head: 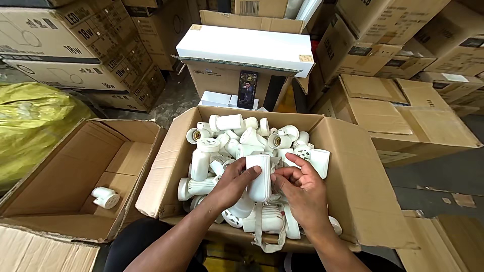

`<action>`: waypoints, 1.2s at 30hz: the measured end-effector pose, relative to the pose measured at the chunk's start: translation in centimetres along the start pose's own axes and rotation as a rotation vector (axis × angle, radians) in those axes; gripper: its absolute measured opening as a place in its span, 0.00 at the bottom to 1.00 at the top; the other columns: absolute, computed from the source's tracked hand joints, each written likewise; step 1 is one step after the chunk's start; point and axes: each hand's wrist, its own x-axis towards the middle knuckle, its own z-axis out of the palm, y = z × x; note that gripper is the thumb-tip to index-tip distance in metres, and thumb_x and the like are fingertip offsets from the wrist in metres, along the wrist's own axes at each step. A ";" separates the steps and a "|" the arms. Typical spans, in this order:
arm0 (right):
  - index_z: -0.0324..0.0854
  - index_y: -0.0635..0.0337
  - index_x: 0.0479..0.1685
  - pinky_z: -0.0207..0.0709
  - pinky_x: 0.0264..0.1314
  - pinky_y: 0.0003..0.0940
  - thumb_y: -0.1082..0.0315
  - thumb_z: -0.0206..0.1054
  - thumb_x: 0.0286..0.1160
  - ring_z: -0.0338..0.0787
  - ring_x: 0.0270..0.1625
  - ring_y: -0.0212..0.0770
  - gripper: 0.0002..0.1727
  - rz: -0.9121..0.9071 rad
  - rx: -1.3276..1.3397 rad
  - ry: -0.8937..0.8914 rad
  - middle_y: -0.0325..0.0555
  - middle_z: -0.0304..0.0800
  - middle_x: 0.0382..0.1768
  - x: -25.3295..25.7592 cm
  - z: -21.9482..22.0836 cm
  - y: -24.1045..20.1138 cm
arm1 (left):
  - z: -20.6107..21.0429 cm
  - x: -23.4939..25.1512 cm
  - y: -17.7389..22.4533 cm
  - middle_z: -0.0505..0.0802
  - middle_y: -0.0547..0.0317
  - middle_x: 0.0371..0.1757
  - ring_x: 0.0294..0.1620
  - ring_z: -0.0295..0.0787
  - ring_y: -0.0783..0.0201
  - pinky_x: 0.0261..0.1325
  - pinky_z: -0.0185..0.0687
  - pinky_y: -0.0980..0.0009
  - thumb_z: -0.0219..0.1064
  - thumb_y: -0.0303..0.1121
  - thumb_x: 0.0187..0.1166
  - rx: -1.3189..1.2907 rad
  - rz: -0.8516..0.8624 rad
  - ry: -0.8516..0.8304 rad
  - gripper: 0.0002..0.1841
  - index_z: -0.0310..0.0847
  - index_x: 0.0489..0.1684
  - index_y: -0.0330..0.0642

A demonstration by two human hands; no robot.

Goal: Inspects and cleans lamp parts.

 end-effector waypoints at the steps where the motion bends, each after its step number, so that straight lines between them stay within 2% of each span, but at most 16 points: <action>1: 0.71 0.74 0.73 0.92 0.36 0.31 0.80 0.77 0.61 0.94 0.33 0.40 0.35 0.003 0.016 -0.002 0.48 0.95 0.35 0.0 0.0 0.0 | 0.0 0.0 0.0 0.93 0.55 0.48 0.50 0.92 0.65 0.57 0.89 0.66 0.57 0.45 0.87 0.001 0.001 0.002 0.20 0.80 0.59 0.36; 5: 0.70 0.75 0.74 0.93 0.37 0.34 0.81 0.77 0.61 0.95 0.33 0.42 0.35 0.000 0.049 -0.002 0.50 0.95 0.35 0.0 0.1 0.0 | 0.0 0.0 0.1 0.94 0.55 0.48 0.50 0.93 0.64 0.57 0.89 0.66 0.56 0.45 0.88 -0.005 0.000 0.015 0.21 0.79 0.60 0.35; 12: 0.70 0.76 0.74 0.93 0.40 0.34 0.82 0.76 0.61 0.96 0.35 0.43 0.35 -0.016 0.053 -0.011 0.50 0.96 0.37 -0.1 0.1 -0.1 | 0.1 0.1 -0.1 0.94 0.55 0.47 0.50 0.93 0.64 0.58 0.89 0.65 0.56 0.46 0.87 -0.011 0.012 0.049 0.20 0.80 0.58 0.35; 18: 0.70 0.76 0.74 0.93 0.38 0.34 0.82 0.76 0.60 0.95 0.33 0.42 0.36 0.004 0.081 -0.010 0.50 0.95 0.35 0.1 0.0 -0.1 | 0.0 0.1 -0.2 0.94 0.55 0.48 0.50 0.93 0.64 0.58 0.89 0.65 0.56 0.46 0.87 -0.018 0.020 0.032 0.21 0.80 0.58 0.35; 23: 0.69 0.75 0.75 0.91 0.35 0.34 0.81 0.77 0.59 0.94 0.32 0.42 0.37 0.076 0.163 -0.004 0.52 0.95 0.34 0.2 -0.1 -0.3 | 0.1 -0.2 0.1 0.94 0.54 0.50 0.51 0.92 0.64 0.59 0.89 0.64 0.53 0.46 0.85 -0.189 -0.062 0.006 0.22 0.79 0.63 0.37; 26: 0.67 0.76 0.75 0.92 0.34 0.34 0.82 0.76 0.59 0.95 0.31 0.42 0.37 0.077 0.208 -0.009 0.52 0.95 0.33 0.1 -0.1 -0.5 | 0.2 -0.4 0.3 0.94 0.55 0.48 0.50 0.93 0.65 0.58 0.89 0.65 0.57 0.48 0.80 -0.282 -0.106 0.020 0.23 0.80 0.62 0.39; 30: 0.68 0.77 0.73 0.93 0.37 0.34 0.82 0.76 0.60 0.95 0.33 0.42 0.36 0.011 0.179 -0.003 0.51 0.95 0.34 -0.1 -0.1 -0.8 | 0.2 -0.4 0.1 0.95 0.57 0.47 0.50 0.93 0.66 0.58 0.89 0.65 0.59 0.48 0.79 -0.289 -0.057 0.003 0.23 0.82 0.59 0.40; 36: 0.71 0.77 0.71 0.93 0.37 0.33 0.81 0.77 0.60 0.95 0.33 0.41 0.34 -0.020 0.126 0.000 0.50 0.95 0.34 -0.3 -0.2 -0.9 | 0.0 -0.2 -0.4 0.94 0.57 0.48 0.50 0.92 0.66 0.59 0.89 0.66 0.59 0.47 0.83 -0.210 0.075 -0.044 0.22 0.81 0.60 0.37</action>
